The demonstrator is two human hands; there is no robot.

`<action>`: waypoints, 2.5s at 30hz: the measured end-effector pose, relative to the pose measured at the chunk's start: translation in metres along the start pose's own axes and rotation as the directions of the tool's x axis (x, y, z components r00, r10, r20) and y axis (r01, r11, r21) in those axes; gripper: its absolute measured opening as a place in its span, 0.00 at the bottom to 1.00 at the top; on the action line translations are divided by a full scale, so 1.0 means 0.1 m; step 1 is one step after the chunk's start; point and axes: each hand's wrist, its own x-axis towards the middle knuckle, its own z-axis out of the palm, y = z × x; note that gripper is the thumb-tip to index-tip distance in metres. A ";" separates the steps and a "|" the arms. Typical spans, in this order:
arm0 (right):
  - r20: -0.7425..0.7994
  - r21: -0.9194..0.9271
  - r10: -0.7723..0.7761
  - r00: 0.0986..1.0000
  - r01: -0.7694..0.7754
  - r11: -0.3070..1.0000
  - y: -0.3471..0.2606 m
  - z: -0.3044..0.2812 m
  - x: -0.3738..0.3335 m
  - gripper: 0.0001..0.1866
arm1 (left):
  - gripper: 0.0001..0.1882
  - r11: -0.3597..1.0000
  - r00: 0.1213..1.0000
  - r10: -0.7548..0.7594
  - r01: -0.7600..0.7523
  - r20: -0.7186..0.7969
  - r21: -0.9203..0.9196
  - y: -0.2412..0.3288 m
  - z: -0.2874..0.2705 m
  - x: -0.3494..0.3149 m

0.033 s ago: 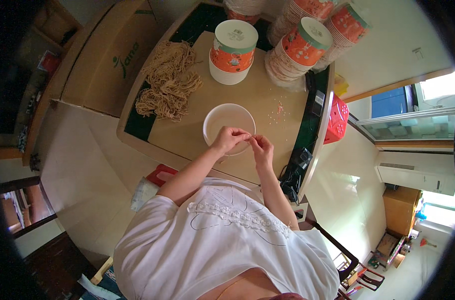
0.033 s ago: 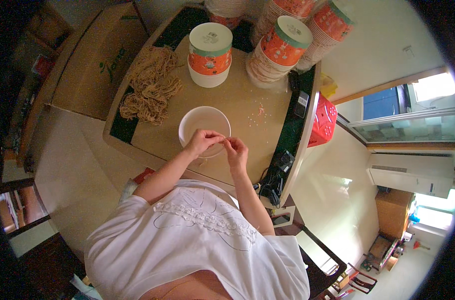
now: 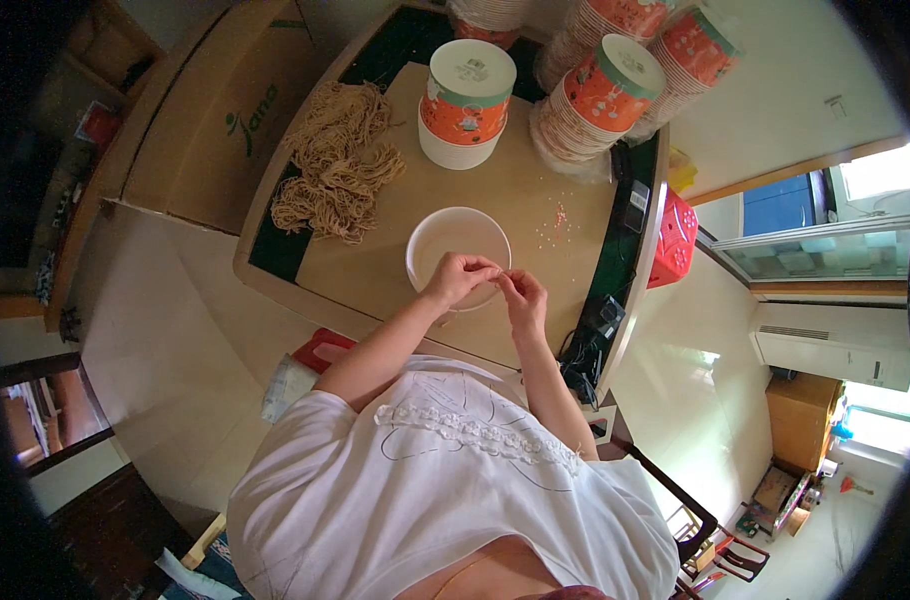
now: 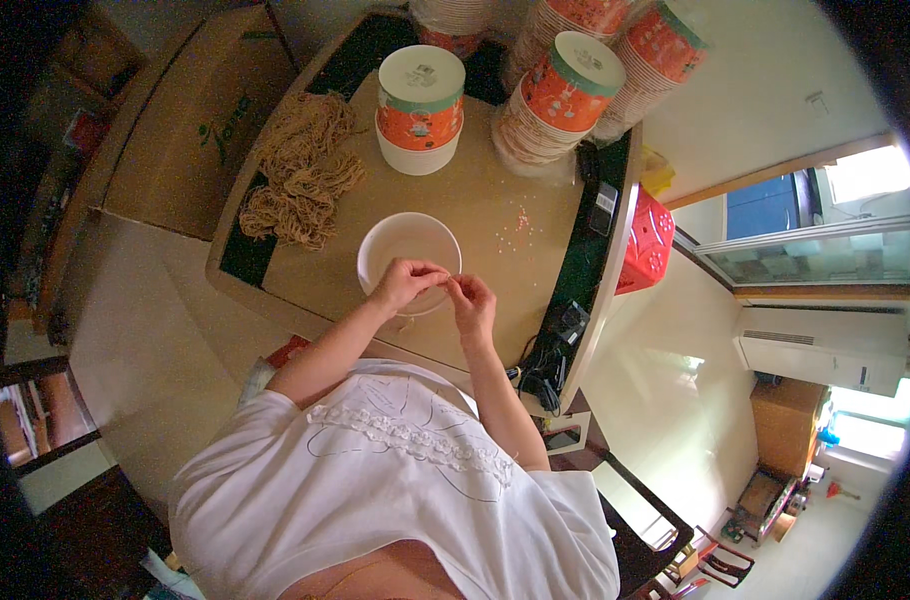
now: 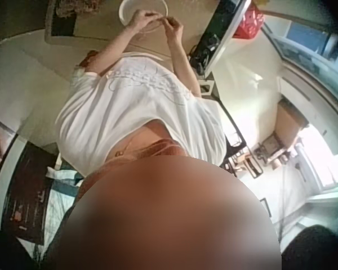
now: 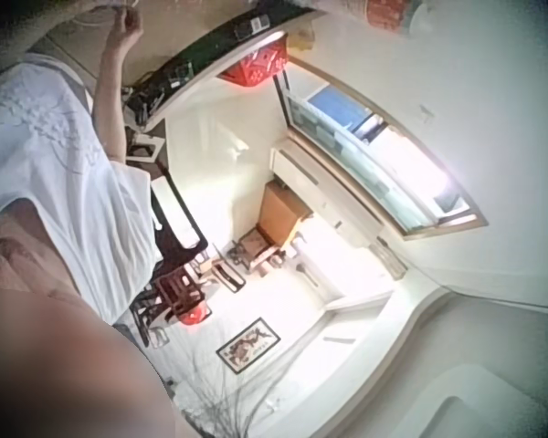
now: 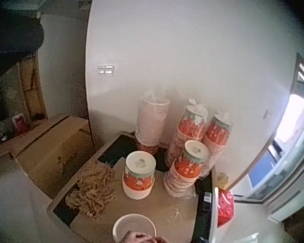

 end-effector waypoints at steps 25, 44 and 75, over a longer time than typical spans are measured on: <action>0.037 -0.293 -0.292 0.956 0.289 0.911 -0.10 0.08 -0.09 0.02 | 0.05 0.844 0.823 0.458 -0.283 -0.336 0.456 -0.22 0.09 0.15; 0.098 -0.370 -0.441 0.892 0.444 0.816 -0.37 0.04 -0.28 0.06 | 0.06 0.848 0.952 0.306 -0.286 0.027 0.447 0.55 0.02 -0.38; 0.071 -0.359 -0.420 0.905 0.416 0.835 -0.06 0.04 -0.31 0.05 | 0.04 0.843 0.918 0.313 -0.386 0.243 0.373 0.53 0.25 -0.88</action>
